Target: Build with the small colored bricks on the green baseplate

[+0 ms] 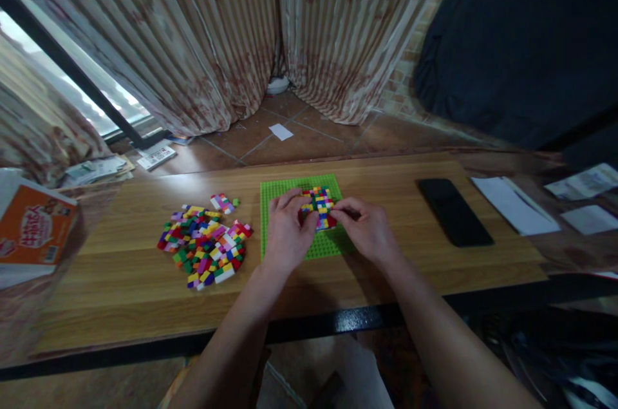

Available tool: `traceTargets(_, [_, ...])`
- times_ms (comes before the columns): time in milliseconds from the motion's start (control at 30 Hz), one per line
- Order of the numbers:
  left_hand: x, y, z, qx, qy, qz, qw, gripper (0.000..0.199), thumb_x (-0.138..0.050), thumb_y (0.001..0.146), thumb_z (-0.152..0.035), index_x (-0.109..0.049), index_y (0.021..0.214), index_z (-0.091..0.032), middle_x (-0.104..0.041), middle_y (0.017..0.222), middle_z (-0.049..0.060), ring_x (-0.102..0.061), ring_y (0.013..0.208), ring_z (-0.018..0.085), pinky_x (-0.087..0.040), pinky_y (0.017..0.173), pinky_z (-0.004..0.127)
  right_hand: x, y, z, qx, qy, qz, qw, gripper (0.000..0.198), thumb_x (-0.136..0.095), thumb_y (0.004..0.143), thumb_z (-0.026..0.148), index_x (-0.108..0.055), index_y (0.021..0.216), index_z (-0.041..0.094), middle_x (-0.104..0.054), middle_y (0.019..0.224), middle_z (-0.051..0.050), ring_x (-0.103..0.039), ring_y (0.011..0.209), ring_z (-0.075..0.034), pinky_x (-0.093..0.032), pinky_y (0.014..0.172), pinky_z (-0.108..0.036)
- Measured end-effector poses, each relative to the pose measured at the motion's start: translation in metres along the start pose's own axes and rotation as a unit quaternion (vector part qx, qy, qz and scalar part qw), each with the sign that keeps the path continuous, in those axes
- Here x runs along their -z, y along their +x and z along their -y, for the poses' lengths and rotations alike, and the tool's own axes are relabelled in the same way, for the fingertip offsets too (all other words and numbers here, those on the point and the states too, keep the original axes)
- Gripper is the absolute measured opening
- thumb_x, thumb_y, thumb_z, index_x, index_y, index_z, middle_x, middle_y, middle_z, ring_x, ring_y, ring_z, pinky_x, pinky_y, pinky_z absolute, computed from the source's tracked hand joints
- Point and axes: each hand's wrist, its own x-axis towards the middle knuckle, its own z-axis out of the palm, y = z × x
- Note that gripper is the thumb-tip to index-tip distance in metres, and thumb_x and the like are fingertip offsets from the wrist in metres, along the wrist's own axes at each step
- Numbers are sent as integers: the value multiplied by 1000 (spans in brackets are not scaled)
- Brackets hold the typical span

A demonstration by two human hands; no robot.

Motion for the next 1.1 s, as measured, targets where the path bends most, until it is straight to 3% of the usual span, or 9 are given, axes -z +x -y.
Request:
traceTargets(233, [0, 0, 0, -3, -4, -1, 1000, 19, -66, 84, -20, -70, 103, -19, -69, 121, 11, -60, 120, 26, -44, 105, 49, 3, 4, -1, -43, 13, -48, 998, 26, -57, 88, 42, -70, 83, 20, -73, 78, -4, -65, 72, -19, -49, 70, -32])
traceTargets(367, [0, 0, 0, 6, -8, 0, 1000, 19, -65, 85, -20, -70, 103, -20, -69, 122, 10, -60, 119, 26, -44, 105, 50, -4, 5, -3, -63, 41, -40, 996, 27, -61, 85, 43, -70, 91, 19, -75, 85, -6, -68, 77, -20, -53, 74, -34])
traceTargets(567, [0, -1, -1, 11, -6, 3, 1000, 19, -65, 86, -20, -70, 104, -18, -68, 122, 11, -59, 120, 26, -43, 106, 48, -9, 3, -1, -51, -7, -17, 999, 29, -62, 86, 44, -70, 97, 18, -77, 92, -9, -70, 80, -21, -54, 77, -37])
traceTargets(833, [-1, -1, -2, -2, 3, 0, 1000, 19, -64, 86, -19, -69, 104, -17, -69, 120, 12, -60, 121, 26, -43, 105, 47, -11, 8, -5, -91, 65, -22, 993, 25, -70, 76, 38, -72, 90, 17, -76, 84, -6, -68, 73, -20, -54, 73, -36])
traceTargets(1100, [-1, -3, -1, 4, 0, -1, 1000, 20, -64, 86, -19, -69, 104, -18, -68, 124, 11, -59, 121, 26, -43, 105, 48, -13, 8, -6, -111, 116, -30, 987, 28, -74, 69, 44, -73, 81, 19, -75, 76, -4, -66, 68, -18, -52, 68, -32])
